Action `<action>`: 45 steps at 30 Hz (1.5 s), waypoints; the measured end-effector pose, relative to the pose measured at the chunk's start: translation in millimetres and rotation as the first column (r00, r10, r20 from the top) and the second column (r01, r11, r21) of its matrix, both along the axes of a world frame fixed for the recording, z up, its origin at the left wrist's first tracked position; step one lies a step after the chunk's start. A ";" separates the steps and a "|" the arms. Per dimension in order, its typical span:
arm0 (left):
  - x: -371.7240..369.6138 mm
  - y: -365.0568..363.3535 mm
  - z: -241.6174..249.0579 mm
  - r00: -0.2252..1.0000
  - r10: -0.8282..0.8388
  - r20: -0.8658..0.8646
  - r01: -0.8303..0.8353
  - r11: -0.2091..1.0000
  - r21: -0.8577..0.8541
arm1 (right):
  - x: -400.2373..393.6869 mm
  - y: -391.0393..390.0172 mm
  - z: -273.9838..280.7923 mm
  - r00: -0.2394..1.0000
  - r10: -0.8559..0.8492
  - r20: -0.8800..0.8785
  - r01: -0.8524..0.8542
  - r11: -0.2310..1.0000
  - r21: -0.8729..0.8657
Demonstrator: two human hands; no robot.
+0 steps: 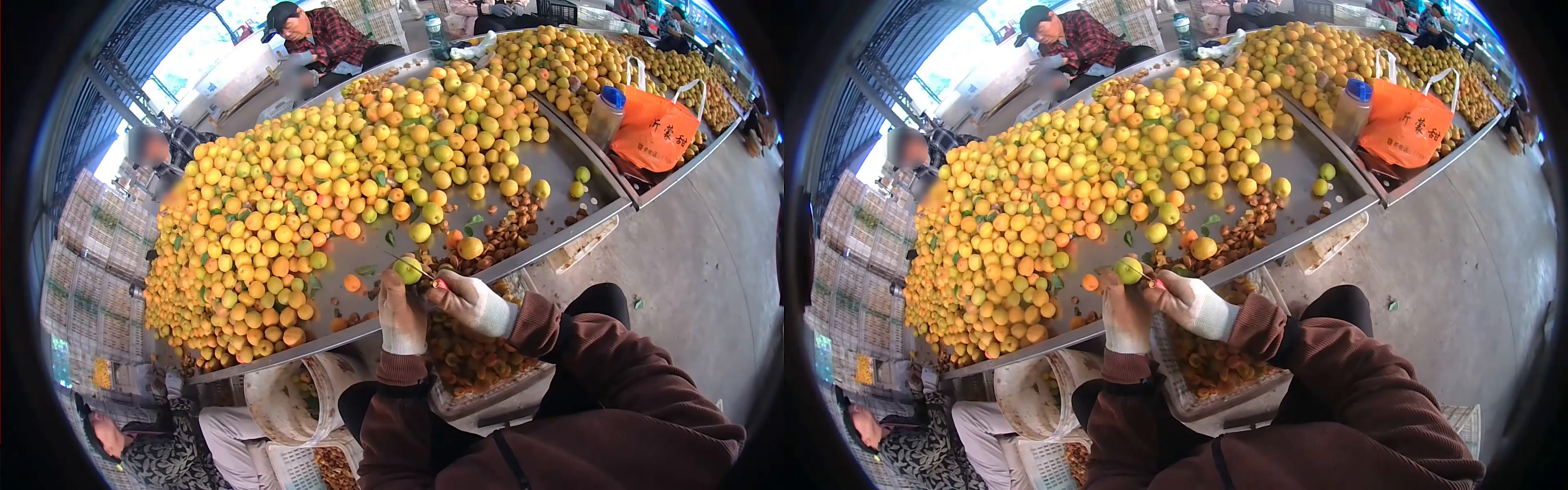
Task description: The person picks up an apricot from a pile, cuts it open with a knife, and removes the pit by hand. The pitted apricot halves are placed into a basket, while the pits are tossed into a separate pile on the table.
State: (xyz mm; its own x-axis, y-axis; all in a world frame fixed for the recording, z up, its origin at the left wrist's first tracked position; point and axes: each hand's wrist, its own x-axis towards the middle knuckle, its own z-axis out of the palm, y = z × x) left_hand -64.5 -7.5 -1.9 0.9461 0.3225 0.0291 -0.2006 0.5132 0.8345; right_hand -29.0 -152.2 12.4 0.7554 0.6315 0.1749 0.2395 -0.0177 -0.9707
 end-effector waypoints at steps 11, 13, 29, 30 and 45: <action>-0.5 -0.8 2.6 0.999 -0.033 0.040 0.030 0.996 0.090 | 6.7 1.2 -2.6 0.988 -0.102 -0.119 0.100 0.995 -0.021; 0.8 -2.7 -4.3 0.999 -0.027 0.035 0.022 0.989 0.146 | 6.8 -0.6 0.6 0.971 -0.018 -0.239 0.067 0.978 0.198; -16.7 2.8 -2.6 0.996 -0.054 0.070 0.025 0.929 0.369 | -5.7 -9.1 7.6 0.995 -0.104 0.014 0.103 0.995 0.013; -17.0 5.2 -2.4 0.997 -0.069 0.045 0.045 0.911 0.409 | -6.5 -8.8 7.0 0.994 -0.108 0.018 0.108 0.994 0.014; -2.7 0.3 1.8 0.995 0.057 0.083 -0.100 0.669 0.737 | 6.2 -3.7 -16.5 0.879 -0.288 0.381 0.349 0.931 -0.103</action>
State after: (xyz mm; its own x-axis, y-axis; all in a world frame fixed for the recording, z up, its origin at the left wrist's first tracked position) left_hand -67.2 -7.2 -0.1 0.9086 0.2478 0.3361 -0.2625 -0.2870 0.9213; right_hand -22.8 -155.8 -4.2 0.8277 0.4100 0.3832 0.5197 -0.3024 -0.7990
